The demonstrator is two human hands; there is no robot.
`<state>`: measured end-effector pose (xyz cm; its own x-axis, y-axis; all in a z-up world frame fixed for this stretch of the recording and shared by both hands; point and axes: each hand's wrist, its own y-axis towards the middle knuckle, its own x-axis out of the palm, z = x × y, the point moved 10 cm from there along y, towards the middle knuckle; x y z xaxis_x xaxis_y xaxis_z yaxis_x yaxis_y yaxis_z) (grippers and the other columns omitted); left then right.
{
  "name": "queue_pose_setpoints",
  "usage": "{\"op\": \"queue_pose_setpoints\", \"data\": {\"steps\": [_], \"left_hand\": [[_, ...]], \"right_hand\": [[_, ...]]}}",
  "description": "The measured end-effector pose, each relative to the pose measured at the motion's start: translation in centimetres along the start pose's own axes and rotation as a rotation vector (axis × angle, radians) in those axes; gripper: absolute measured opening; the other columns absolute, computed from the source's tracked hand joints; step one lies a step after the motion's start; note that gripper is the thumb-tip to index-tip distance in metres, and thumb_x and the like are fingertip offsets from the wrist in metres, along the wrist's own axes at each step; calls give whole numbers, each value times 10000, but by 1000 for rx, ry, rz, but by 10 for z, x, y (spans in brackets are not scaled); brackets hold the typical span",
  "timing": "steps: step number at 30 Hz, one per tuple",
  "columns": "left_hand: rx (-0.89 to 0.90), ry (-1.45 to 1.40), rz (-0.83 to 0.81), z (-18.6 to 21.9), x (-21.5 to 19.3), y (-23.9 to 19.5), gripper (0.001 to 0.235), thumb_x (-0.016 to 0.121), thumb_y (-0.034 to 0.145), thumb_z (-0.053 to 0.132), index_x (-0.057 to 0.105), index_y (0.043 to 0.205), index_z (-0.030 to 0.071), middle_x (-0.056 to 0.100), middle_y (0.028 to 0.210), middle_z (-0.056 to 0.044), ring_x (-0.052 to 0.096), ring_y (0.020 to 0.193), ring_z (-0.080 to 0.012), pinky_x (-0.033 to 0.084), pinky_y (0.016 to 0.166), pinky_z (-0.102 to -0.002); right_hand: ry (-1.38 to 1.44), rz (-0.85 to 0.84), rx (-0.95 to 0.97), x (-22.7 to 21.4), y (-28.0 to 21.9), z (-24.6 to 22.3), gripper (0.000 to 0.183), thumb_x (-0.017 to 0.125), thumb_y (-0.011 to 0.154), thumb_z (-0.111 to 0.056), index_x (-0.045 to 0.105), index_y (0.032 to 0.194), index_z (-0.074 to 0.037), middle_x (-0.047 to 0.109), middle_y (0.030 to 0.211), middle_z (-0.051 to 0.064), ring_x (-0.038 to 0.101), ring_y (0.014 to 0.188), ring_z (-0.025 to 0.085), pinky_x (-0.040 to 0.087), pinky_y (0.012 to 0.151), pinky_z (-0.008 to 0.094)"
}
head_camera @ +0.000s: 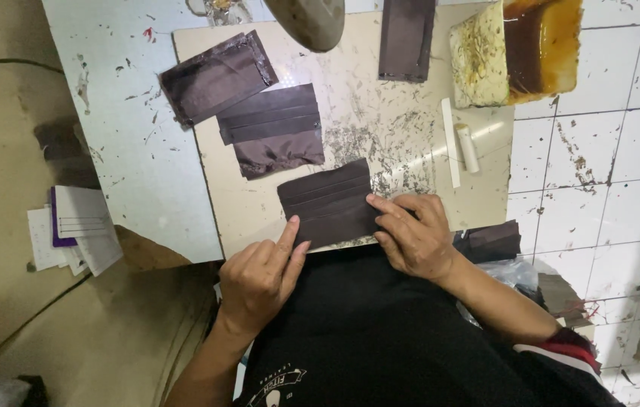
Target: The person repeatedly picks up small dark leather cardholder pieces, aligns their edges, and presses them together on a workbench. They handle several similar pieces one at a time, occasionally setting them aside and picking up another to repeat the alignment and pressing steps.
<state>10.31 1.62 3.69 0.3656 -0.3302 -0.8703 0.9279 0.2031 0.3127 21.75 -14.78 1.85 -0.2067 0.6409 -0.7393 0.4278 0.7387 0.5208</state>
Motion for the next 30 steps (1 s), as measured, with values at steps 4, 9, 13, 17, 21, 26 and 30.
{"op": "queue_pose_setpoints", "data": {"steps": [4, 9, 13, 17, 21, 26, 30], "left_hand": [[1, 6, 6, 0, 0, 0, 355, 732, 941, 291, 770, 1233, 93, 450, 537, -7, 517, 458, -178, 432, 404, -272], [2, -1, 8, -1, 0, -2, 352, 737, 935, 296, 771, 1218, 89, 453, 535, -12, 524, 456, -188, 437, 403, -287], [-18, -17, 6, -4, 3, -5, 358, 728, 938, 310, 771, 1223, 98, 460, 542, -15, 538, 466, -196, 449, 407, -304], [-11, -2, 33, -4, 3, -7, 353, 706, 953, 317, 767, 1231, 108, 453, 549, -2, 533, 471, -178, 450, 418, -281], [-9, -16, 54, -5, -3, -6, 362, 731, 937, 324, 764, 1226, 108, 460, 544, -3, 537, 465, -183, 450, 411, -290], [-14, 9, 55, -6, -2, -8, 361, 713, 950, 324, 760, 1231, 103, 483, 562, -15, 546, 475, -181, 463, 423, -283], [-24, -13, 28, -6, 0, -6, 360, 707, 953, 315, 759, 1231, 92, 507, 565, -25, 566, 482, -188, 473, 427, -283]], "right_hand": [[-29, 0, -1, 2, 0, -1, 223, 598, 1034, -272, 726, 977, -99, 791, 1121, 84, 666, 914, 318, 514, 803, 447], [59, 27, 34, -2, -4, 5, 205, 612, 1022, -249, 720, 951, -89, 797, 1110, 99, 680, 900, 327, 526, 792, 454], [112, 16, 47, -3, -7, 6, 207, 603, 1023, -244, 706, 950, -80, 795, 1116, 115, 694, 904, 335, 527, 789, 464], [74, 6, 15, -2, -2, 1, 234, 598, 1028, -275, 714, 990, -75, 786, 1131, 115, 674, 920, 341, 509, 798, 465], [47, -36, -8, 4, -4, 0, 247, 597, 1038, -257, 715, 993, -45, 778, 1141, 139, 667, 924, 355, 500, 801, 471], [2, -56, -26, 9, -5, -1, 225, 598, 1040, -244, 714, 1004, -54, 780, 1143, 134, 651, 933, 351, 487, 810, 464], [-15, -59, -16, 11, -10, 2, 187, 625, 1027, -234, 710, 1021, -67, 782, 1150, 130, 645, 940, 348, 476, 804, 460]]}}
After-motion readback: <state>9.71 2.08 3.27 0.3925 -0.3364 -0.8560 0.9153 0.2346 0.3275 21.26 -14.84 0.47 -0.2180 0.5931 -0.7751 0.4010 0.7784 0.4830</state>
